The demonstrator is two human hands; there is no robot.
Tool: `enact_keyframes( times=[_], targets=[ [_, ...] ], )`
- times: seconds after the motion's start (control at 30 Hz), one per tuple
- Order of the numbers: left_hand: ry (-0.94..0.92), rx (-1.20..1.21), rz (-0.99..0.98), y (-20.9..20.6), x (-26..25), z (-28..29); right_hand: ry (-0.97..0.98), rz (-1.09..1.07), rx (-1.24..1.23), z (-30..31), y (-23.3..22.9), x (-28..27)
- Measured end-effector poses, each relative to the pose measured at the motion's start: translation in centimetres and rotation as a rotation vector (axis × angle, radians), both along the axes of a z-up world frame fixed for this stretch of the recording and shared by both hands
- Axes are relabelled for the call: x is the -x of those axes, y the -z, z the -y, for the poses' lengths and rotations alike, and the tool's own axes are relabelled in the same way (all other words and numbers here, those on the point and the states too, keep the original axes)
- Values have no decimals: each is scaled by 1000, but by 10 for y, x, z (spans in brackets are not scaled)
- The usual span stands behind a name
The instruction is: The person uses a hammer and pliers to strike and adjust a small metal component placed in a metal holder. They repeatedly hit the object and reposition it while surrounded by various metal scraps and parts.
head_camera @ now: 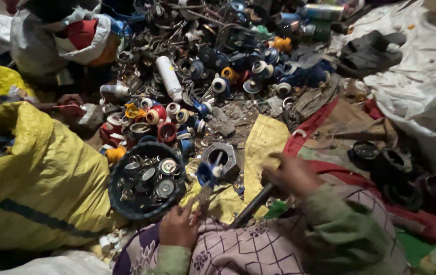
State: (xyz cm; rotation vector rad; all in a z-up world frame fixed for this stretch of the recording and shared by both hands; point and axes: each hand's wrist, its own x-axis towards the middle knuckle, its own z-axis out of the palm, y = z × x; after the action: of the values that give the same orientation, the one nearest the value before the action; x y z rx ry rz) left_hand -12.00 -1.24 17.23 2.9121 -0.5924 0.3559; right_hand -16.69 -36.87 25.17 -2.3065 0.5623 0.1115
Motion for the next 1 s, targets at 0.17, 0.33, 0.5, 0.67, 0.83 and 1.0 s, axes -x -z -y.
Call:
enact_keyframes(
  times=[0.17, 0.33, 0.5, 0.67, 0.83, 1.0],
  targets=[
    [-7, 110, 281, -9, -3, 17, 107, 175, -248, 38, -15, 7],
    [-7, -193, -78, 1, -13, 31, 3, 59, -281, 28, -3, -1],
    [-46, -111, -21, 0, -20, 15, -26, 67, -249, 32, -1, 0],
    [-91, 12, -16, -17, -17, -5, -102, 23, -224, 19, -18, -2],
    [-113, 28, 155, 3, -14, 3, -166, -151, -328, 10, -25, 3],
    [-49, -77, 83, 40, -11, 21, -221, -83, -214, 0, -12, 0]
  ],
)
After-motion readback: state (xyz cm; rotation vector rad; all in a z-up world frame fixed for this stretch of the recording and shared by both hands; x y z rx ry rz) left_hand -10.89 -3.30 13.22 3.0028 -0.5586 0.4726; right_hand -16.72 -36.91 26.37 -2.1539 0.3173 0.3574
